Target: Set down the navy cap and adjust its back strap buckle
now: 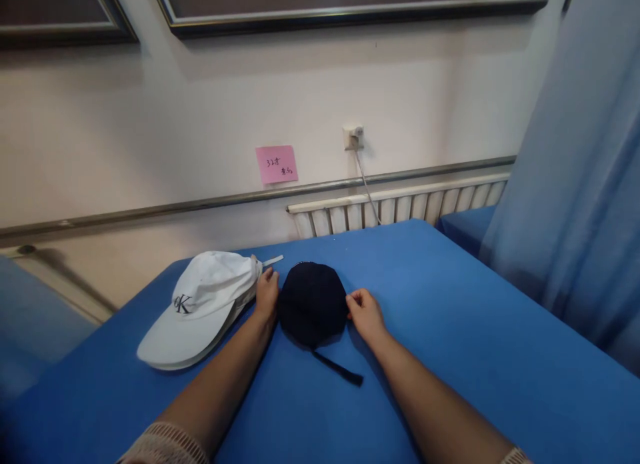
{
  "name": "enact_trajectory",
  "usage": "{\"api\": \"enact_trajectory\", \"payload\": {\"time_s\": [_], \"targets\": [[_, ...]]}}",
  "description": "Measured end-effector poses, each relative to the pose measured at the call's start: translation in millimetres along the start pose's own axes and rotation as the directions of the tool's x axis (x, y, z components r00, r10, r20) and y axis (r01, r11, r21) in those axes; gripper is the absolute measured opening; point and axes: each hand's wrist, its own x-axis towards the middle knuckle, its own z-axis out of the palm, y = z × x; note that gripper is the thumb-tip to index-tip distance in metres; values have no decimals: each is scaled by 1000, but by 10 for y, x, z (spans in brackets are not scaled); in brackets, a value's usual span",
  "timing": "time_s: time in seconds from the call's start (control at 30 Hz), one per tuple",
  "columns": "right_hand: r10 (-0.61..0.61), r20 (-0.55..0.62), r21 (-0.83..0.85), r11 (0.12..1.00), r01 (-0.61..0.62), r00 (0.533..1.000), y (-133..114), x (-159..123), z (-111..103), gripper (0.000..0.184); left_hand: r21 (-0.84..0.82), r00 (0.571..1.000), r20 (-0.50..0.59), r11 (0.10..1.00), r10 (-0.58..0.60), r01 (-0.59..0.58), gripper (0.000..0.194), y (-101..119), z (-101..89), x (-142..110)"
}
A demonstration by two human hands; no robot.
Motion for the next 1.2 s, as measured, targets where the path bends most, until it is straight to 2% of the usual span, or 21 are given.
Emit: {"api": "enact_trajectory", "payload": {"time_s": [0.1, 0.13, 0.17, 0.2, 0.23, 0.3, 0.33, 0.37, 0.43, 0.53, 0.6, 0.67, 0.73, 0.8, 0.9, 0.97, 1.1, 1.2], "targets": [[-28, 27, 2, 1000, 28, 999, 55, -7, 27, 11, 118, 989, -26, 983, 148, -143, 32, 36, -252, -445], [-35, 29, 12, 999, 35, 999, 71, -5, 30, 9, 253, 953, 42, 919, 301, -302, 33, 47, -329, -628], [-39, 30, 20, 999, 38, 999, 83, -3, 32, 9, 338, 888, 151, 822, 434, -459, 30, 58, -396, -818], [-39, 31, 26, 999, 38, 999, 89, -2, 31, 8, 366, 803, 299, 715, 515, -595, 25, 70, -451, -1007], [-40, 32, 29, 999, 39, 999, 91, -4, 30, 8, 348, 702, 458, 616, 546, -706, 20, 82, -491, -1184], [-43, 39, 33, 999, 42, 998, 78, -17, 27, 9, 259, 489, 740, 477, 462, -840, 22, 109, -526, -1472], [-45, 45, 37, 998, 43, 998, 65, -31, 26, 9, 229, 414, 815, 430, 406, -873, 24, 122, -522, -1571], [-46, 55, 42, 998, 44, 997, 49, -50, 25, 11, 214, 363, 863, 396, 352, -893, 27, 131, -508, -1637], [-48, 81, 56, 997, 43, 996, 12, -97, 20, 14, 217, 317, 908, 338, 275, -916, 30, 137, -466, -1680], [-53, 119, 79, 996, 43, 992, -49, -169, -1, 19, 254, 318, 921, 272, 225, -928, 17, 113, -431, -1602], [-61, 129, 96, 994, 49, 990, -86, -198, -25, 20, 292, 359, 897, 262, 258, -920, 9, 88, -447, -1519], [-59, 130, 110, 993, 45, 990, -112, -210, -48, 21, 345, 439, 828, 300, 350, -890, 9, 68, -487, -1436], [-47, 132, 109, 994, 32, 990, -120, -210, -62, 21, 388, 532, 714, 374, 455, -842, 7, 57, -533, -1357], [-28, 155, 91, 996, 14, 988, -107, -210, -60, 21, 402, 605, 603, 456, 521, -794, 6, 48, -571, -1282], [-27, 229, 50, 999, 16, 973, -57, -225, -28, 20, 394, 695, 479, 577, 535, -716, 9, 24, -596, -1197], [-47, 258, -1, 999, 49, 965, -18, -240, -3, 17, 372, 741, 423, 646, 521, -666, 10, 0, -594, -1170], [-65, 265, -112, 989, 97, 962, 22, -267, 32, 12, 309, 781, 367, 726, 505, -615, 10, -25, -574, -1185], [2, 290, -85, 996, 23, 957, -34, -326, 64, 12, 272, 794, 346, 757, 500, -595, 12, 4, -564, -1232]]}}
